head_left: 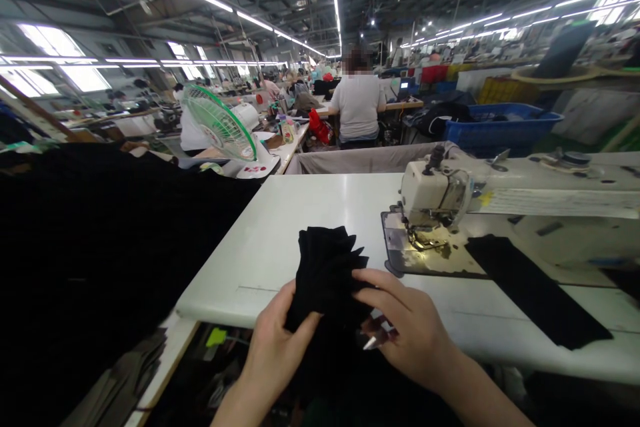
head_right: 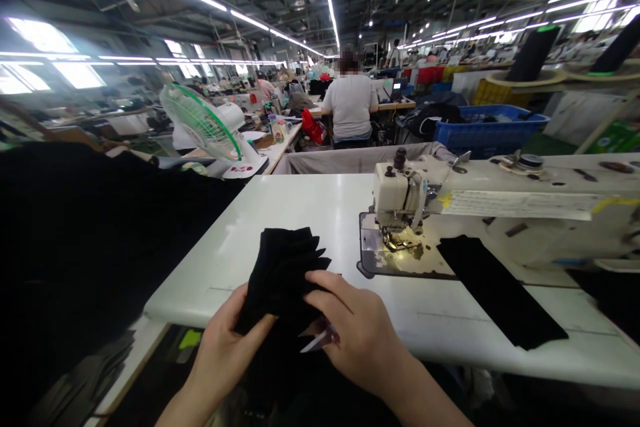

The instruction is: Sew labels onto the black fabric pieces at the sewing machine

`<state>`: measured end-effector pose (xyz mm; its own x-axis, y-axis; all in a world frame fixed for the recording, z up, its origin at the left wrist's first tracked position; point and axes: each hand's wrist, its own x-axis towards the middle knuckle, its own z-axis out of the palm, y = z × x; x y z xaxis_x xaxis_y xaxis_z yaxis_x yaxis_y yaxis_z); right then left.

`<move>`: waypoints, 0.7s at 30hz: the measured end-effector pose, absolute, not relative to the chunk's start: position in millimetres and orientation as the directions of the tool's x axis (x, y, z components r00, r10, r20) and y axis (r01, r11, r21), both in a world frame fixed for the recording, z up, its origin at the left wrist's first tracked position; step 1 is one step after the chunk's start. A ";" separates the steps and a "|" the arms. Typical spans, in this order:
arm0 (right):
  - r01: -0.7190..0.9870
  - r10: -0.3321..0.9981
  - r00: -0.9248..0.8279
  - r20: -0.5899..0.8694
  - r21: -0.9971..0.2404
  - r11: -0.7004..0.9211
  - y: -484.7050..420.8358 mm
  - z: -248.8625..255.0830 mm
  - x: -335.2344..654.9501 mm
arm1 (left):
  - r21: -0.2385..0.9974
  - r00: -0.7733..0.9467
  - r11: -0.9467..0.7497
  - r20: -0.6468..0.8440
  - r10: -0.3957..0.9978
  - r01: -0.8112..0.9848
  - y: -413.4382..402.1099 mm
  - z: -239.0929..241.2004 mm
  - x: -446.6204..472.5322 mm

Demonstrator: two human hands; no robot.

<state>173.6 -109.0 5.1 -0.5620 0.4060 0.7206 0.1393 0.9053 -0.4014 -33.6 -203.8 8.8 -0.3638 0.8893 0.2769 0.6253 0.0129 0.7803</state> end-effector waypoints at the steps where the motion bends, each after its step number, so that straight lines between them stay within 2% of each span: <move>1: 0.154 0.398 -0.557 0.728 -0.381 0.912 -109.1 4.5 173.8 | 0.775 -0.361 0.001 0.294 0.885 0.633 -203.6 9.2 -33.7; 5: 0.207 0.364 -0.539 0.760 -0.299 0.932 -109.3 1.8 174.9 | 0.751 -0.335 -0.039 0.340 0.878 0.659 -202.4 10.3 -33.2; 7: 0.209 0.363 -0.528 0.768 -0.297 0.932 -109.6 0.3 174.2 | 0.739 -0.329 -0.046 0.354 0.875 0.672 -202.3 9.5 -33.1; 9: 0.181 0.388 -0.503 0.772 -0.345 0.921 -110.2 -1.0 172.5 | 0.727 -0.328 -0.047 0.365 0.871 0.685 -202.4 8.0 -33.7; 11: 0.140 0.467 -0.463 0.754 -0.458 0.878 -111.0 -1.7 170.5 | 0.706 -0.313 -0.053 0.379 0.871 0.706 -202.3 6.7 -35.3; 15: 0.129 0.635 -0.487 0.599 -0.670 0.731 -111.4 -0.2 169.1 | 0.612 -0.201 -0.132 0.443 0.874 0.780 -201.9 6.1 -40.8; 18: 0.157 0.639 -0.580 0.505 -0.700 0.697 -109.7 2.7 170.0 | 0.532 -0.137 -0.172 0.491 0.860 0.829 -203.0 6.9 -44.1; 21: 0.137 0.618 -0.595 0.514 -0.693 0.708 -107.6 4.6 169.7 | 0.501 -0.127 -0.172 0.507 0.852 0.848 -205.3 7.0 -45.5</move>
